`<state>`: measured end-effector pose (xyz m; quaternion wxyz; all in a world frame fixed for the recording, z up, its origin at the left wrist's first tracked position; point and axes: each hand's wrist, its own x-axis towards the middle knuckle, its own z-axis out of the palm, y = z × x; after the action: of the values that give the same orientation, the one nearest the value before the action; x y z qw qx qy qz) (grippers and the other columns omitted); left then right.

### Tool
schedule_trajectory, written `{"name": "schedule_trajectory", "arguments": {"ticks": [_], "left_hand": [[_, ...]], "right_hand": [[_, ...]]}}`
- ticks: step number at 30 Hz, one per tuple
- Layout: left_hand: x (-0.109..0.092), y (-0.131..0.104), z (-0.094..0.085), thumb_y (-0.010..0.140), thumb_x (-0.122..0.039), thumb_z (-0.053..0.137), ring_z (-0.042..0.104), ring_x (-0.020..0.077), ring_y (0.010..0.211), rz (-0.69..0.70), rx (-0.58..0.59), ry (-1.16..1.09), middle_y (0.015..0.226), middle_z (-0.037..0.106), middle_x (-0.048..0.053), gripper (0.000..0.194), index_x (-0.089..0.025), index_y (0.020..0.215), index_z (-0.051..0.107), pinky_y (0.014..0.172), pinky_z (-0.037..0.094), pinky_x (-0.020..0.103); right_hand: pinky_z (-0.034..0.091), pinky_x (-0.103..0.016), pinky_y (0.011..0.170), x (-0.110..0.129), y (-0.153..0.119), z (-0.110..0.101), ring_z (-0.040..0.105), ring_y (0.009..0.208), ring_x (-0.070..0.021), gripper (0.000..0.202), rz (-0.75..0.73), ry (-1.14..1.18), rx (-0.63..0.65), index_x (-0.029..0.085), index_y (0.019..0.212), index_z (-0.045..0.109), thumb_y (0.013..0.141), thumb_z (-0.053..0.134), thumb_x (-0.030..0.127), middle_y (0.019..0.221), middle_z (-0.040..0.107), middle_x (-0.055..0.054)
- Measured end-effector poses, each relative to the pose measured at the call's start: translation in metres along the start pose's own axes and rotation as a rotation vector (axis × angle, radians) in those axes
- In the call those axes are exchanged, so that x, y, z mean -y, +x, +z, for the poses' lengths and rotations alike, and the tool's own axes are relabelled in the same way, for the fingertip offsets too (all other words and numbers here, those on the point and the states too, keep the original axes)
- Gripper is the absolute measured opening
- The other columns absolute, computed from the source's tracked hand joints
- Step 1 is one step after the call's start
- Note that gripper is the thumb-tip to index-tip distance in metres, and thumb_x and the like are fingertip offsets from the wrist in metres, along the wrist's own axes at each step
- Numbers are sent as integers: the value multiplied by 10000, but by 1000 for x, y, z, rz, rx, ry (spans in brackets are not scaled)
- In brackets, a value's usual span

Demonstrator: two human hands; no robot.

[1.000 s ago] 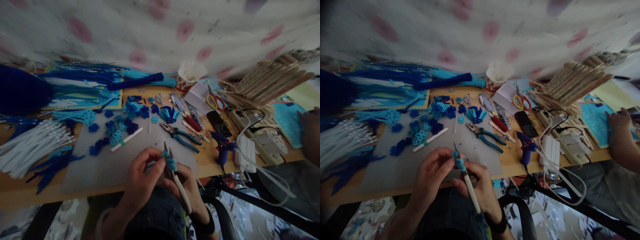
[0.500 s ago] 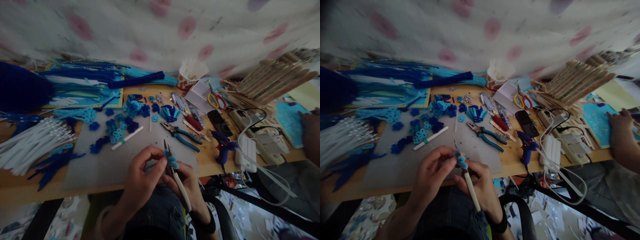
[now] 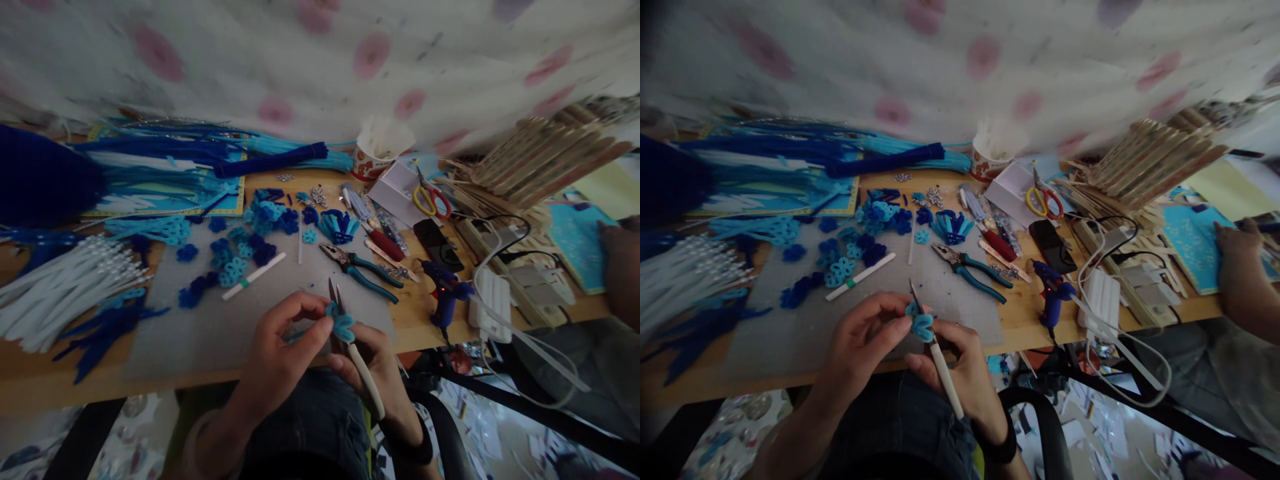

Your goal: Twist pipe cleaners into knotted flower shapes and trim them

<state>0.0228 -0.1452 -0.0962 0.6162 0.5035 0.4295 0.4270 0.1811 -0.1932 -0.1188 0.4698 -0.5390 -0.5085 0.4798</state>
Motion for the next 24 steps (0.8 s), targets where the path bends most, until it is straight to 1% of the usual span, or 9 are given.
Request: {"name": "schedule_trajectory", "arguments": {"ticks": [5,9,12,14,17,19,22,24], "left_hand": [[1,2,-6,883,-240,655,678,206,949,1,46,20,935,734,26,57,-225,834,680,878,482,313],[1,2,-7,881,-259,660,682,220,962,-4,47,33,949,735,39,84,-219,807,666,884,483,327],[0,2,-7,880,-273,669,692,223,965,-31,49,4,972,748,42,89,-221,809,670,882,499,329],[-1,2,-8,879,-279,676,703,224,968,-52,61,-30,968,761,42,80,-222,823,681,888,511,327],[-3,3,-10,880,-280,682,715,221,979,-61,83,-36,954,775,42,71,-221,850,707,908,517,319],[-5,3,-10,884,-282,681,723,210,960,-60,64,-4,941,779,40,78,-220,851,714,884,528,299],[-4,5,-7,867,-291,706,732,180,836,-60,-46,62,838,772,19,89,-218,816,705,767,553,253],[-2,6,-4,844,-293,731,736,173,786,-68,-114,84,806,775,14,78,-217,834,714,727,564,242]], "right_hand": [[352,-204,489,2,2,0,382,554,-108,233,-30,-57,4,186,802,738,722,867,363,596,480,43],[321,-204,481,3,4,-1,360,538,-96,244,-29,-75,20,168,718,716,735,857,366,579,472,44],[312,-207,474,1,4,-3,357,522,-92,253,-11,-56,24,162,733,737,732,858,384,560,469,47],[331,-210,471,-1,3,-5,383,516,-97,276,5,-12,37,166,797,764,725,857,414,564,494,43],[408,-231,503,-6,2,-8,488,557,-129,348,12,11,40,175,918,787,711,854,448,638,598,10],[449,-248,535,-7,4,-11,542,590,-149,347,20,-29,-32,186,965,787,718,852,422,678,641,-4],[461,-244,520,-5,7,-14,554,551,-141,250,36,-25,-258,215,974,763,794,796,386,635,631,21],[496,-248,544,1,11,-13,601,572,-143,227,22,37,-395,232,981,739,807,789,369,688,693,14]]}}
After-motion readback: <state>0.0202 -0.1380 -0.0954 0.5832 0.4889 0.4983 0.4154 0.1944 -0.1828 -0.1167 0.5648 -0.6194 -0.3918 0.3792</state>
